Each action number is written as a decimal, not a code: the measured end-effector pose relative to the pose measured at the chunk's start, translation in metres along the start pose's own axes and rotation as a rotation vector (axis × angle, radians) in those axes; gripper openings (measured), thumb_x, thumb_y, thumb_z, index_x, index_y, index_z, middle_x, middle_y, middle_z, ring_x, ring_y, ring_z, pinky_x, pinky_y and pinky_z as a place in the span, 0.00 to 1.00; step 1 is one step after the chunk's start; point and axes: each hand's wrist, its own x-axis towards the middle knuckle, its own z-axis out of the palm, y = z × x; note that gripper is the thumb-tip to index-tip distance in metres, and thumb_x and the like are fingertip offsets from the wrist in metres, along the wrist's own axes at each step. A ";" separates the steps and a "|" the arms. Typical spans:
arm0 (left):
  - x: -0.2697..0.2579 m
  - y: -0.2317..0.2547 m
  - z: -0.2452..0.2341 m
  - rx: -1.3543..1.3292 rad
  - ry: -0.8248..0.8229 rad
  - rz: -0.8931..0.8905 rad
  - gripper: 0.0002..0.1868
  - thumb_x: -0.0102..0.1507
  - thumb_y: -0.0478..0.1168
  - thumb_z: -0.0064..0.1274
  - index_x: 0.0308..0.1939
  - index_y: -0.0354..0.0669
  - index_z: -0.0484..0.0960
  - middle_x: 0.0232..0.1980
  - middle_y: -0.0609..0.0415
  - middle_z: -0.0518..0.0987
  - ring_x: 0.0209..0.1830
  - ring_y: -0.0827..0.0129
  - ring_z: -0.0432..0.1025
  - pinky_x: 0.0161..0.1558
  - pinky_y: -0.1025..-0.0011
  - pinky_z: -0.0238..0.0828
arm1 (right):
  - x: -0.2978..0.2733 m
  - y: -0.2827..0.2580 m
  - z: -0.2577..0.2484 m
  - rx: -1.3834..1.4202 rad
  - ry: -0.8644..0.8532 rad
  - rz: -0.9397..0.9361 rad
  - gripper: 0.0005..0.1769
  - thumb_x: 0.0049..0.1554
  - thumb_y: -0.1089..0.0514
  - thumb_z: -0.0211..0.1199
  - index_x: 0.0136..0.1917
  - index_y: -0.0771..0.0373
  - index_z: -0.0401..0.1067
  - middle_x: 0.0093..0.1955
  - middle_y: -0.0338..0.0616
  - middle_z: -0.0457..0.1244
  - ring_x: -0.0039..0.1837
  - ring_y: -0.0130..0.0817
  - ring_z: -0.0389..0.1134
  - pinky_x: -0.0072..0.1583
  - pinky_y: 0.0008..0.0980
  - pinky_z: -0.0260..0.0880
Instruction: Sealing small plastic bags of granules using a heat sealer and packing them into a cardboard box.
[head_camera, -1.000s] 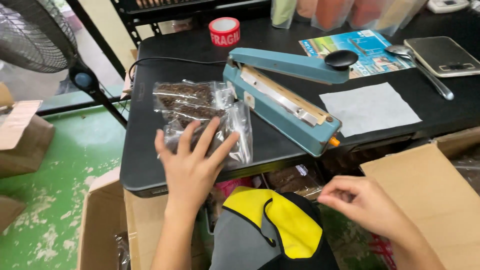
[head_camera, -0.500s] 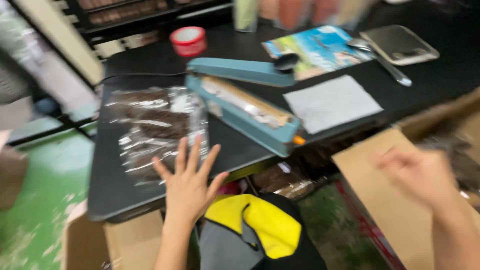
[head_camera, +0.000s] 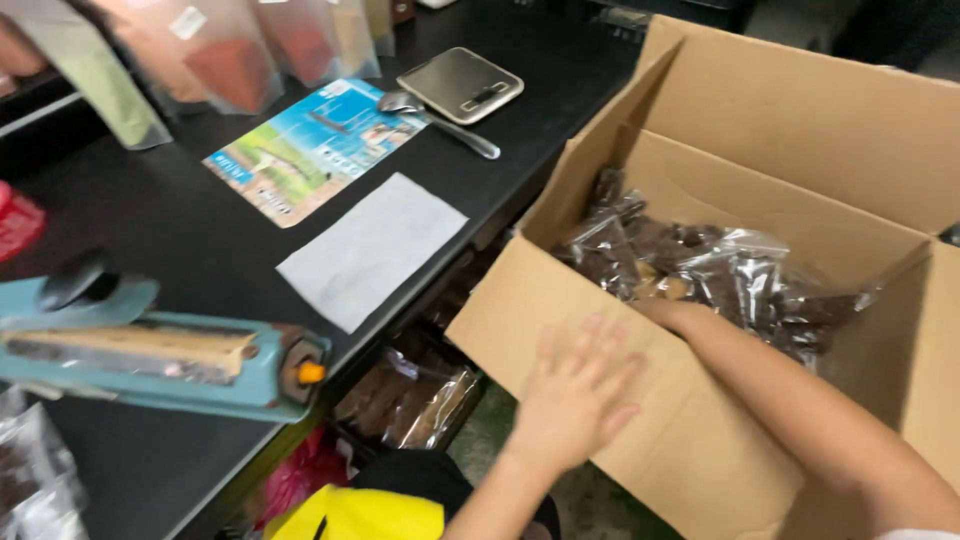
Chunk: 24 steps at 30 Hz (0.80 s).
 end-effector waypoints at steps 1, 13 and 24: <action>0.006 0.009 0.020 -0.011 -0.001 0.010 0.29 0.62 0.61 0.54 0.66 0.61 0.77 0.80 0.54 0.63 0.81 0.52 0.53 0.69 0.33 0.50 | 0.012 0.008 0.000 0.008 0.004 0.012 0.31 0.61 0.38 0.52 0.70 0.54 0.73 0.76 0.39 0.62 0.75 0.33 0.63 0.75 0.33 0.60; -0.031 0.006 0.036 -0.408 -0.433 -0.183 0.28 0.69 0.52 0.45 0.73 0.58 0.66 0.84 0.58 0.48 0.84 0.53 0.38 0.68 0.25 0.29 | -0.040 -0.001 -0.036 -0.536 0.059 0.033 0.48 0.59 0.76 0.45 0.79 0.28 0.55 0.78 0.61 0.51 0.76 0.57 0.59 0.74 0.46 0.61; -0.057 0.002 -0.035 -1.893 -0.061 -0.912 0.45 0.61 0.63 0.43 0.78 0.48 0.56 0.73 0.46 0.68 0.71 0.61 0.65 0.67 0.66 0.66 | -0.355 -0.104 0.000 0.007 1.307 -1.105 0.10 0.65 0.73 0.59 0.41 0.69 0.72 0.44 0.49 0.67 0.49 0.41 0.69 0.58 0.36 0.70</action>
